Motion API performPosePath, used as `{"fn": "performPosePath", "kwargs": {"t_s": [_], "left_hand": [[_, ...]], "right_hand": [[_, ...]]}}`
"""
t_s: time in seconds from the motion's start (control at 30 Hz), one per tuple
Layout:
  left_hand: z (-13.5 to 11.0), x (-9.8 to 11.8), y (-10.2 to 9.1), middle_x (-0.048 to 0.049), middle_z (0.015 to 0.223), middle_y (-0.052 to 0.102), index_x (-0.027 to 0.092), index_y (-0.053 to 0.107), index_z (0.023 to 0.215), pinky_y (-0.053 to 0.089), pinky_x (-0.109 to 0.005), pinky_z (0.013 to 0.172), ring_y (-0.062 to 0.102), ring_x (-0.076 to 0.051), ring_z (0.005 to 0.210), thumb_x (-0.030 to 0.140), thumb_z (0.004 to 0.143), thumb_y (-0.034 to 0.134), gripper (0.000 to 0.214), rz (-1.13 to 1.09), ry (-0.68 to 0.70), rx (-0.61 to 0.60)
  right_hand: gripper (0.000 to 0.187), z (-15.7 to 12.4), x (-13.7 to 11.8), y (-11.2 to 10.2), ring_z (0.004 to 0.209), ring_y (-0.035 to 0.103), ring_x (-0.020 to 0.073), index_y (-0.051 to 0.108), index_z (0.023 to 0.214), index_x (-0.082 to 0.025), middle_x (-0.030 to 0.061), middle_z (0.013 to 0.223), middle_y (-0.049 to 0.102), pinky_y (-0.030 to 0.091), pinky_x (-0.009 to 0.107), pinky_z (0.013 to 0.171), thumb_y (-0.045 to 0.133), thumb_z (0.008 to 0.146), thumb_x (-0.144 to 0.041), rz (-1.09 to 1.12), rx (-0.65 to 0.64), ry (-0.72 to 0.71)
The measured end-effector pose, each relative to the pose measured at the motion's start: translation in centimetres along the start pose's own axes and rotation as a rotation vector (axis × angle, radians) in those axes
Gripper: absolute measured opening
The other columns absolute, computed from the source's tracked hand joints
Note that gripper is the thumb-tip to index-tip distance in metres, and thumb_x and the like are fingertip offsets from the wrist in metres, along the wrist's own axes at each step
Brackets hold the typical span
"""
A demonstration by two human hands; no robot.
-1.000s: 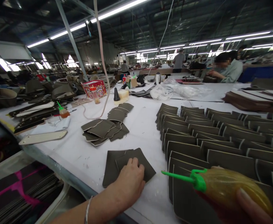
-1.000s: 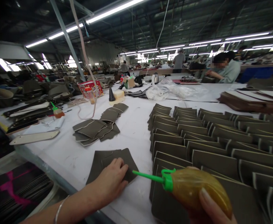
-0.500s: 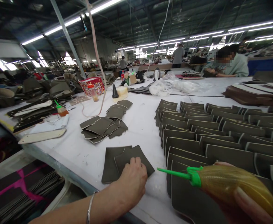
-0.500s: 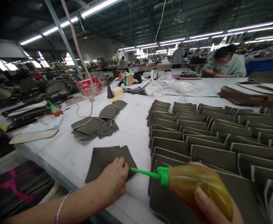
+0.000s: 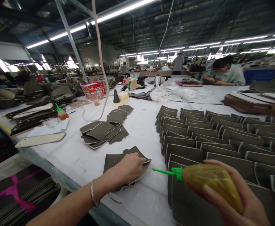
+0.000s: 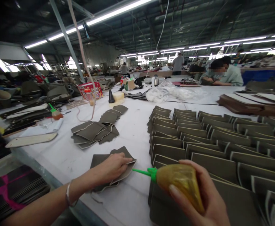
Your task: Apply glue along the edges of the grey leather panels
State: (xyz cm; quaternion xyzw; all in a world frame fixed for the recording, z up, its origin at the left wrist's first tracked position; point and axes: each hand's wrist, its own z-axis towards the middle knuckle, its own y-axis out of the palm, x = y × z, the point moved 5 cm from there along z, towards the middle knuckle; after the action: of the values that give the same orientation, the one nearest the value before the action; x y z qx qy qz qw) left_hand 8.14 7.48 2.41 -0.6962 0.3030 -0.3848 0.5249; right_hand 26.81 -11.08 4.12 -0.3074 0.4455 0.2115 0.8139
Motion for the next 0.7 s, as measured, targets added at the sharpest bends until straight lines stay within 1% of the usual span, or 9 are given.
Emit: {"fn": "performPosePath", "kwargs": {"t_s": [0.07, 0.13, 0.2, 0.3, 0.33, 0.37, 0.47, 0.53, 0.7], "left_hand": [[0.6, 0.0, 0.8, -0.0101, 0.092, 0.067, 0.019, 0.066, 0.107, 0.050, -0.036, 0.073, 0.066, -0.025, 0.079, 0.019, 0.092, 0.035, 0.035, 0.024, -0.052, 0.020], [1.1, 0.1, 1.6, -0.0111, 0.093, 0.067, 0.018, 0.064, 0.109, 0.051, -0.038, 0.071, 0.067, -0.027, 0.078, 0.021, 0.092, 0.035, 0.033, 0.042, -0.094, 0.029], [1.5, 0.1, 1.9, -0.0118, 0.097, 0.068, 0.017, 0.060, 0.116, 0.051, -0.040, 0.073, 0.068, -0.028, 0.080, 0.022, 0.093, 0.034, 0.035, 0.024, -0.091, 0.039], [1.4, -0.3, 1.6, -0.0123, 0.099, 0.070, 0.016, 0.045, 0.136, 0.051, -0.041, 0.077, 0.068, -0.030, 0.087, 0.020, 0.091, 0.036, 0.046, -0.054, -0.066, 0.058], [1.4, -0.5, 1.4, -0.0121, 0.099, 0.071, 0.016, 0.041, 0.139, 0.051, -0.041, 0.078, 0.068, -0.030, 0.089, 0.019, 0.090, 0.037, 0.049, -0.081, -0.058, 0.062], [1.3, -0.6, 1.1, -0.0118, 0.099, 0.071, 0.017, 0.041, 0.140, 0.051, -0.041, 0.078, 0.068, -0.030, 0.090, 0.019, 0.090, 0.038, 0.050, -0.104, -0.045, 0.060], [1.3, -0.8, 0.7, -0.0109, 0.103, 0.071, 0.022, 0.055, 0.129, 0.051, -0.040, 0.080, 0.068, -0.030, 0.094, 0.022, 0.090, 0.039, 0.042, -0.139, 0.003, 0.047], [1.5, -0.9, 0.8, -0.0101, 0.107, 0.071, 0.025, 0.061, 0.125, 0.050, -0.040, 0.082, 0.067, -0.030, 0.097, 0.023, 0.090, 0.040, 0.041, -0.168, 0.018, 0.042], [2.0, -1.3, 1.4, -0.0090, 0.111, 0.072, 0.027, 0.064, 0.126, 0.051, -0.038, 0.084, 0.067, -0.028, 0.099, 0.021, 0.087, 0.042, 0.045, -0.251, 0.037, 0.056]], "right_hand": [[0.047, 0.5, -0.6, 0.6, 0.075, 0.072, 0.0270, 0.058, 0.118, -0.029, 0.0040, 0.096, 0.071, 0.061, 0.025, 0.060, 0.072, 0.078, -0.050, -0.019, -0.028, 0.008], [0.048, 1.1, -1.1, 1.1, 0.075, 0.072, 0.0246, 0.058, 0.117, -0.029, 0.0028, 0.097, 0.071, 0.060, 0.023, 0.061, 0.073, 0.076, -0.051, -0.090, -0.039, -0.014], [0.050, 1.5, -1.4, 1.4, 0.078, 0.071, 0.0234, 0.057, 0.118, -0.030, 0.0022, 0.101, 0.070, 0.059, 0.023, 0.064, 0.072, 0.077, -0.053, -0.160, -0.051, -0.045], [0.050, 2.0, -1.0, 1.7, 0.081, 0.070, 0.0228, 0.057, 0.118, -0.032, 0.0018, 0.105, 0.068, 0.058, 0.023, 0.066, 0.071, 0.077, -0.055, -0.229, -0.059, -0.060], [0.050, 2.1, -0.8, 1.8, 0.082, 0.070, 0.0229, 0.057, 0.118, -0.032, 0.0018, 0.105, 0.068, 0.058, 0.024, 0.066, 0.071, 0.076, -0.056, -0.239, -0.064, -0.054], [0.051, 2.2, -0.5, 1.8, 0.082, 0.070, 0.0232, 0.057, 0.119, -0.033, 0.0019, 0.105, 0.068, 0.058, 0.024, 0.066, 0.071, 0.076, -0.057, -0.243, -0.067, -0.045], [0.055, 2.5, 0.0, 1.9, 0.084, 0.070, 0.0253, 0.057, 0.120, -0.033, 0.0027, 0.107, 0.068, 0.058, 0.028, 0.067, 0.072, 0.074, -0.059, -0.242, -0.065, -0.013], [0.056, 2.6, -0.1, 2.1, 0.086, 0.069, 0.0258, 0.057, 0.121, -0.033, 0.0027, 0.108, 0.068, 0.057, 0.029, 0.068, 0.072, 0.073, -0.060, -0.254, -0.061, 0.000], [0.050, 2.6, -1.2, 3.5, 0.083, 0.067, 0.0214, 0.056, 0.119, -0.032, 0.0004, 0.106, 0.065, 0.054, 0.026, 0.069, 0.069, 0.078, -0.057, -0.256, -0.093, -0.023]]}}
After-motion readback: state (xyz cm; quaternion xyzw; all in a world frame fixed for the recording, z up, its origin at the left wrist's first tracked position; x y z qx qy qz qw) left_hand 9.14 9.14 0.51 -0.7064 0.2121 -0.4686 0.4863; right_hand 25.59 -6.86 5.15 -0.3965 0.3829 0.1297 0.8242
